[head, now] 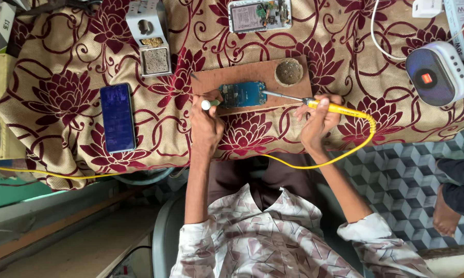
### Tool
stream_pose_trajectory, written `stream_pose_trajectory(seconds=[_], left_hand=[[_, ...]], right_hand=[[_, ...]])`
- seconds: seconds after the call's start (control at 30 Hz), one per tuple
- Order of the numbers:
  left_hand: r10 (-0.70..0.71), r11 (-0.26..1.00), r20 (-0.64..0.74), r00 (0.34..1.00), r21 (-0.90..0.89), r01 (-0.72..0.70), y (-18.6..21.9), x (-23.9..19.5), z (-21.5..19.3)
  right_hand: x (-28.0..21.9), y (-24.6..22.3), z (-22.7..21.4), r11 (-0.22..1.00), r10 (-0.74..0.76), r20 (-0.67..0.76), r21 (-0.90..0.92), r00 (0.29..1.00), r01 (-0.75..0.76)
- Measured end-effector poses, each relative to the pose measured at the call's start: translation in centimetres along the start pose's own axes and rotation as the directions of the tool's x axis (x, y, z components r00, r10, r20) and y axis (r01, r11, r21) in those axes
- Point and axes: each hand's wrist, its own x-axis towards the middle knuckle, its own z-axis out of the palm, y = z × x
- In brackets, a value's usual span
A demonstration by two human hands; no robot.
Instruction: The person uses a soldering iron and a small tube to apply flux or solder to a blue circuit board placed on a wooden board. They repeatedly touch the iron to various points on the board while holding the tube in the other hand.
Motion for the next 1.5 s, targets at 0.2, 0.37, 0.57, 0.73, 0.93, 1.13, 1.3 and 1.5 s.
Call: stream_pose_trajectory(seconds=[0.2, 0.37, 0.57, 0.73, 0.93, 1.13, 1.3, 1.5], left_hand=[[-0.120, 0.992, 0.024, 0.993, -0.045, 0.121, 1.1, 0.4, -0.3], [0.019, 0.999, 0.010, 1.000, 0.045, -0.019, 1.0, 0.7, -0.5], [0.037, 0.999, -0.021, 0.999, 0.018, -0.037, 1.0, 0.6, -0.3], [0.028, 0.996, -0.003, 1.000, 0.080, -0.028, 0.9, 1.0, -0.5], [0.005, 0.992, 0.013, 1.000, 0.124, -0.007, 0.5, 0.7, -0.3], [-0.112, 0.994, 0.008, 0.994, 0.004, 0.112, 0.5, 0.9, -0.1], [-0.177, 0.983, -0.002, 0.984, -0.040, 0.177, 1.1, 1.3, -0.8], [-0.136, 0.990, -0.037, 0.990, -0.040, 0.134, 0.7, 1.0, -0.5]], right_hand=[[-0.4, -0.3, -0.1, 1.000, -0.013, -0.006, 0.016, 1.000, 0.013], [-0.3, 0.0, -0.1, 0.999, 0.023, -0.008, -0.026, 1.000, -0.023], [-0.7, 0.4, -0.7, 1.000, 0.026, -0.003, 0.007, 1.000, -0.026], [-0.4, 0.5, -0.4, 1.000, 0.003, -0.002, -0.031, 1.000, -0.003], [-0.3, -0.6, 0.3, 1.000, 0.001, 0.022, -0.020, 1.000, 0.000], [0.1, -1.6, 1.1, 0.996, -0.055, 0.106, -0.061, 0.993, 0.062], [0.5, -1.5, 1.4, 0.995, -0.008, 0.050, -0.099, 0.999, 0.013], [-0.1, -1.1, 0.6, 0.994, -0.004, 0.099, -0.112, 0.995, 0.015]])
